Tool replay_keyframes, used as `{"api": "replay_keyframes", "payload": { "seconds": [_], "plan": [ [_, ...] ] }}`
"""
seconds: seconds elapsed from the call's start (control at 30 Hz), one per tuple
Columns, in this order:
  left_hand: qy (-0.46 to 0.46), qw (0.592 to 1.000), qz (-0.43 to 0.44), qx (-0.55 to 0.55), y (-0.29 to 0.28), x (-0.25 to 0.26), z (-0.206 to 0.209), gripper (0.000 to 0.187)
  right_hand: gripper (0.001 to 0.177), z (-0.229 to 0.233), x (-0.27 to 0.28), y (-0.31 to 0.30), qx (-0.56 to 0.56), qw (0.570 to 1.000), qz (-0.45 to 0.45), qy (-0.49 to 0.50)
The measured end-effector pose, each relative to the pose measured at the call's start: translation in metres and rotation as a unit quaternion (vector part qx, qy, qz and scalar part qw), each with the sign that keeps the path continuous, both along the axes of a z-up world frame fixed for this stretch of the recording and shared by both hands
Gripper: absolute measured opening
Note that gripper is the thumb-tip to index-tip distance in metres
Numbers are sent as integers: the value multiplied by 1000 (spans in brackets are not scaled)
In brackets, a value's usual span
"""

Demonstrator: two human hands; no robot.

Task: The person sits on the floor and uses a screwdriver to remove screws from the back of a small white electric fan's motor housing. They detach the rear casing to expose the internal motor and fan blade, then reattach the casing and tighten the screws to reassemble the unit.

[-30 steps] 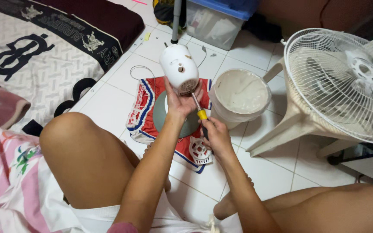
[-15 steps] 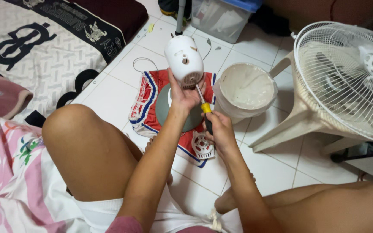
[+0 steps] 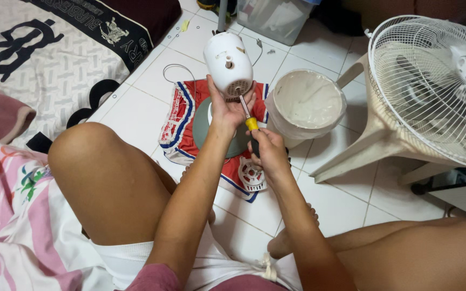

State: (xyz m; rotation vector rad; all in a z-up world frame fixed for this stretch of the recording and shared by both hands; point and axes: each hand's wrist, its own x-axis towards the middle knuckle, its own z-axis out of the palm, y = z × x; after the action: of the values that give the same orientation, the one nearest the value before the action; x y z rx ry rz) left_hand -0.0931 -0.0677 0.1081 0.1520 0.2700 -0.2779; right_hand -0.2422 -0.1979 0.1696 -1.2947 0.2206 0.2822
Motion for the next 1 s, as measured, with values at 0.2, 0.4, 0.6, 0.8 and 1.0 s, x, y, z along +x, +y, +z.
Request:
{"api": "replay_keyframes", "payload": {
  "seconds": [0.2,0.4,0.6,0.8,1.0],
  "plan": [
    [-10,1000,-15,-8,3,3,-8,110,25,-5,0,4,37,999,-2,17],
    [-36,986,-68,149,14,-11,-12,123,24,-3,-1,-1,66,998,15,16],
    [32,901,-64,428,32,12,11,115,25,-10,2,-12,12,1000,14,-3],
    [59,861,-175,473,42,28,56,117,26,0,9,-12,6,1000,12,26],
    [52,809,-227,540,55,23,70,116,25,-2,11,-17,9,999,42,26]
  ]
}}
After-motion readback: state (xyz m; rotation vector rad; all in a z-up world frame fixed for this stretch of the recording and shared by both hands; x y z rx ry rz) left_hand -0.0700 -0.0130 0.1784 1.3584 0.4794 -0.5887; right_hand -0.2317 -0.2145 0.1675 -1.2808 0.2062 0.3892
